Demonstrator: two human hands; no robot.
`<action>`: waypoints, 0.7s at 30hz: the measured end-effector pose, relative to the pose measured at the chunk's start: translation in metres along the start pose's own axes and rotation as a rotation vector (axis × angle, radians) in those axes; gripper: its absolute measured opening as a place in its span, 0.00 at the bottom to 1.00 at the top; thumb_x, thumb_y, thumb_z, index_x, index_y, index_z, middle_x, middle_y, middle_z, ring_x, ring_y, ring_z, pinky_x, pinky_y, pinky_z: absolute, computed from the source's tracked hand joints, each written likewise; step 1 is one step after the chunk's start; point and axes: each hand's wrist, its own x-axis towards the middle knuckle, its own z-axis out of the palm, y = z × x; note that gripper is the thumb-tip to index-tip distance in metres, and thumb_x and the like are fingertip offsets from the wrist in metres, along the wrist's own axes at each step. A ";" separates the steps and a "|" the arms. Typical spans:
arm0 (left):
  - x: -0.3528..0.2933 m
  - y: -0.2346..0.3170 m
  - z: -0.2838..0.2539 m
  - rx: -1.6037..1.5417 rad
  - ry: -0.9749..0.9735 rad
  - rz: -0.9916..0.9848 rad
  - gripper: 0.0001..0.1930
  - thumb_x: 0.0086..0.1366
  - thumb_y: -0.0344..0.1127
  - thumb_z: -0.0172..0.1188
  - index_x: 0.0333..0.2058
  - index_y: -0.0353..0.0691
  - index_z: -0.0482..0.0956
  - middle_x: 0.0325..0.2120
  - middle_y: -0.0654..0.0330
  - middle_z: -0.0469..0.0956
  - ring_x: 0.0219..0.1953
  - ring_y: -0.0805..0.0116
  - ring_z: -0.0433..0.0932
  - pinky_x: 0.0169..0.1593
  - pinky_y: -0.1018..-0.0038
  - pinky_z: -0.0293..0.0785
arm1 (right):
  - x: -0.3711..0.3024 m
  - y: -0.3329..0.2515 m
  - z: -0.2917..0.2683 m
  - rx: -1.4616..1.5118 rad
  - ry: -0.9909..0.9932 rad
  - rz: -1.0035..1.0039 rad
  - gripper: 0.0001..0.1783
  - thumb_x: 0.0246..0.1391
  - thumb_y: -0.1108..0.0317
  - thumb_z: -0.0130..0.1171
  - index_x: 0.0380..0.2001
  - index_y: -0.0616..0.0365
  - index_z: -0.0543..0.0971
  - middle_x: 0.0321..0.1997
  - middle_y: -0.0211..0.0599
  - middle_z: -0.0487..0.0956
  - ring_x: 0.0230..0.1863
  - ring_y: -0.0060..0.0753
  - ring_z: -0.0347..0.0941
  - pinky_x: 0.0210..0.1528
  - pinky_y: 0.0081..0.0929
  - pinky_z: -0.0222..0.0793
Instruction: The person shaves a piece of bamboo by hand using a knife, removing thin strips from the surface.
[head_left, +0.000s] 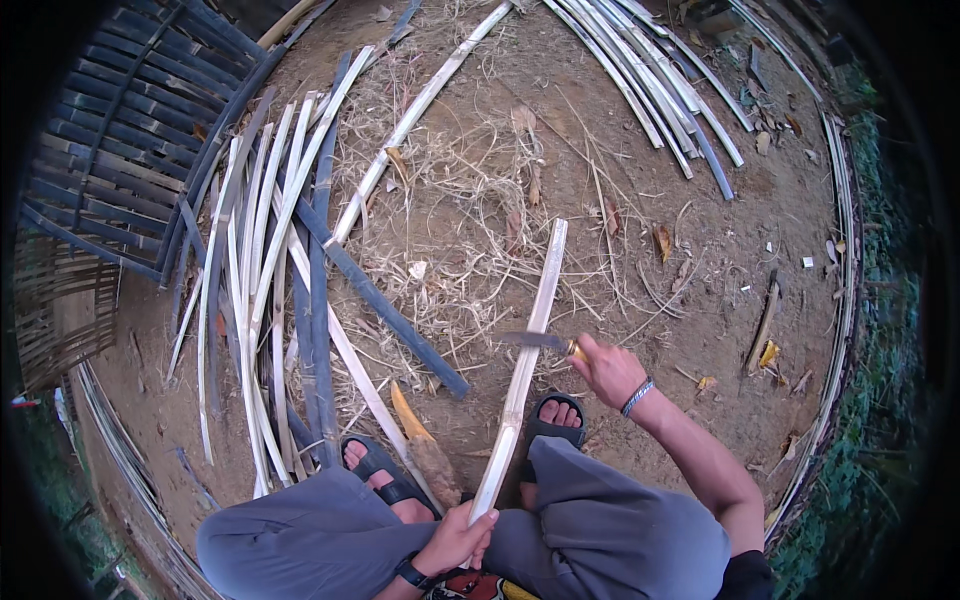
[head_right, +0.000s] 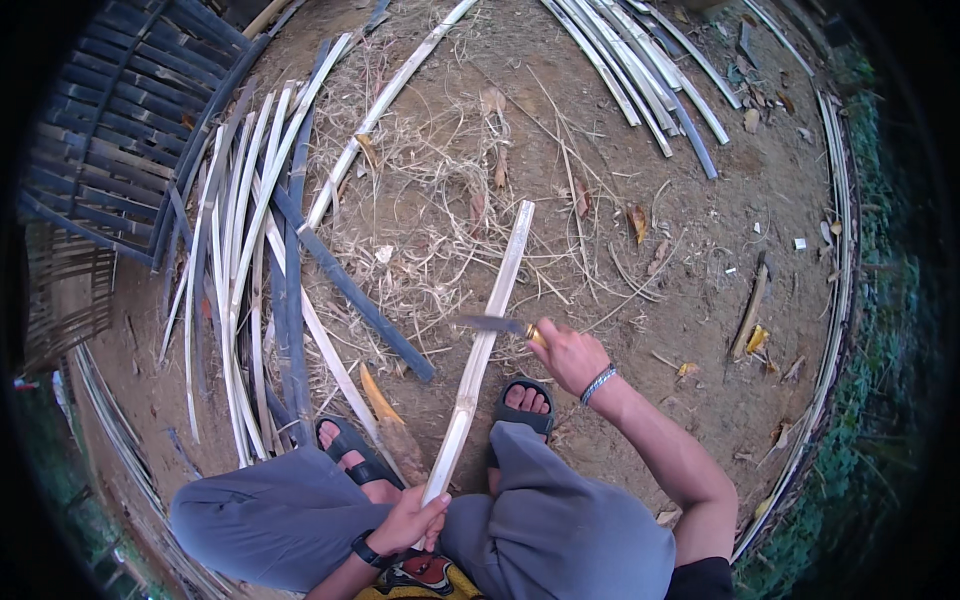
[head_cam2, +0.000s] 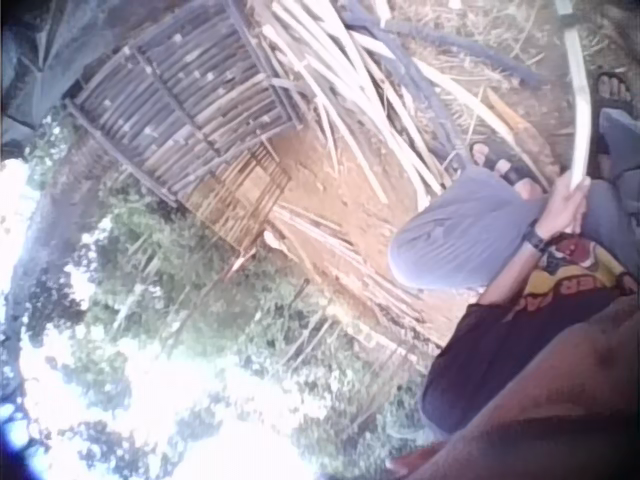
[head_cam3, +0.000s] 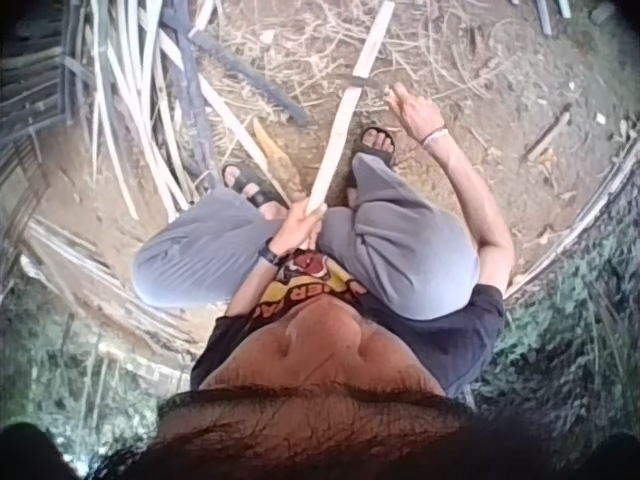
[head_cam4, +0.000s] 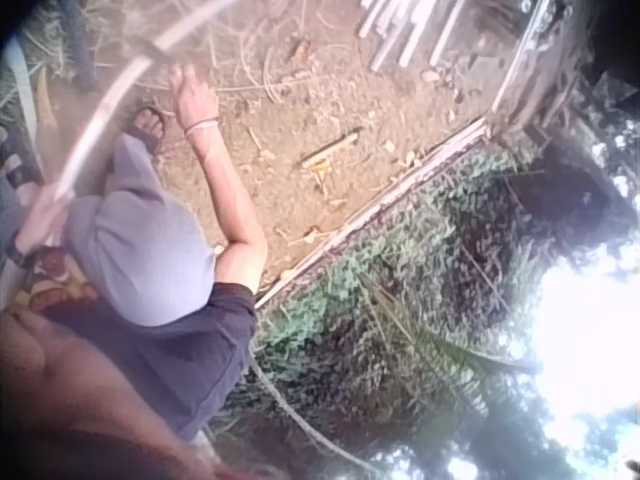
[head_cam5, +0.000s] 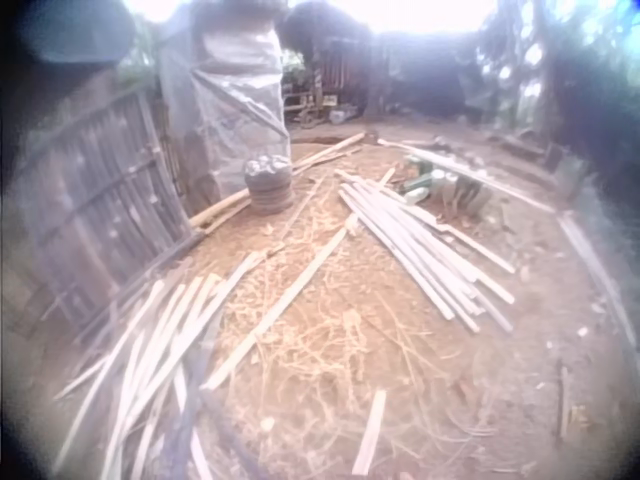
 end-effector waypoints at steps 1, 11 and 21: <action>0.001 0.000 -0.001 -0.001 0.005 -0.002 0.14 0.72 0.42 0.48 0.33 0.36 0.64 0.14 0.65 0.66 0.10 0.77 0.67 0.13 0.79 0.67 | 0.014 0.009 -0.006 0.021 0.030 0.092 0.17 0.66 0.51 0.43 0.38 0.56 0.64 0.25 0.52 0.77 0.28 0.59 0.77 0.28 0.49 0.74; -0.002 0.004 -0.001 -0.012 -0.022 -0.014 0.14 0.72 0.42 0.48 0.33 0.37 0.64 0.13 0.66 0.65 0.10 0.78 0.66 0.13 0.79 0.66 | 0.027 0.025 -0.002 0.002 0.070 0.011 0.18 0.67 0.51 0.40 0.37 0.58 0.63 0.21 0.51 0.76 0.24 0.58 0.76 0.24 0.49 0.73; -0.009 0.009 -0.017 -0.301 -0.162 -0.052 0.13 0.74 0.41 0.43 0.34 0.39 0.65 0.12 0.67 0.61 0.08 0.77 0.61 0.12 0.81 0.60 | 0.007 -0.012 0.006 0.141 -0.025 -0.125 0.19 0.66 0.51 0.42 0.37 0.58 0.62 0.19 0.51 0.76 0.25 0.59 0.76 0.28 0.51 0.73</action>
